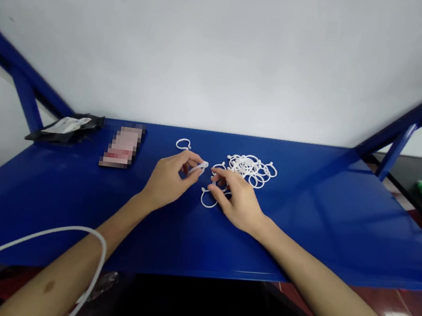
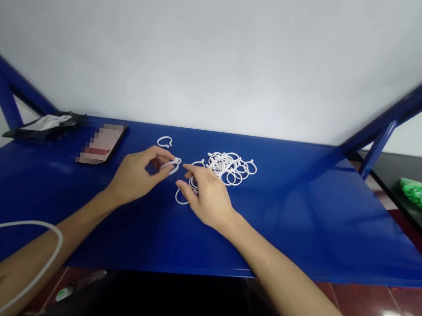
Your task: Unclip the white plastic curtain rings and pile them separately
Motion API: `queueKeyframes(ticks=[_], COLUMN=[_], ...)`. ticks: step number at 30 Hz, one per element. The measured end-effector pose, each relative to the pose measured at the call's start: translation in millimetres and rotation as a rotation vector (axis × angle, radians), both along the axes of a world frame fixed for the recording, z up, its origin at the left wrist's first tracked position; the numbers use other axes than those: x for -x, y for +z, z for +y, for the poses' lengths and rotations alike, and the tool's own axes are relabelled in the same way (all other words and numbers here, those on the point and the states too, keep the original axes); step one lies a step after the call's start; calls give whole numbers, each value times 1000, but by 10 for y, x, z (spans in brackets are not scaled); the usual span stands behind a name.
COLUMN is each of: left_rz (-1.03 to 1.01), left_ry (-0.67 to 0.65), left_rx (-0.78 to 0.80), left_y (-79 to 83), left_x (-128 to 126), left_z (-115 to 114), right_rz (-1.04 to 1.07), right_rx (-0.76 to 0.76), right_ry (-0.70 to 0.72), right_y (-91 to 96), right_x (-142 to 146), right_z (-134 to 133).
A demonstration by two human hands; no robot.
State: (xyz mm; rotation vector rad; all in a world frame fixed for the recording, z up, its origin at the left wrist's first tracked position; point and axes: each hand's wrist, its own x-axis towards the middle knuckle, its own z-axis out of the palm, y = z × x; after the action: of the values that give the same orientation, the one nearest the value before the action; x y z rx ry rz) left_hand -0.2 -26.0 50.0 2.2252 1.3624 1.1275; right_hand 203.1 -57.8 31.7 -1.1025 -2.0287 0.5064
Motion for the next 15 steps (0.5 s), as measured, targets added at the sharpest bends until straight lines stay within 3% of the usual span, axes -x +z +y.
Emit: queueKeyframes(ticks=[3,6,10,15], left_rz=[-202,-462,-714,-837], left_ry=[4,-60,-151,-234], left_rx=[16,179,342,400], left_y=[-40,-129,-243,-274], left_x=[-174,-234,-241,-253], left_z=[-21,-47,-104,-140], right_rz=[159,221,250,252], right_rx=[128,145,216,116], right_ry=[-43,-128,-54,-25], right_y=[-27,-40,-11,35], right_x=[26,35,43,46], right_z=[2,21,25,12])
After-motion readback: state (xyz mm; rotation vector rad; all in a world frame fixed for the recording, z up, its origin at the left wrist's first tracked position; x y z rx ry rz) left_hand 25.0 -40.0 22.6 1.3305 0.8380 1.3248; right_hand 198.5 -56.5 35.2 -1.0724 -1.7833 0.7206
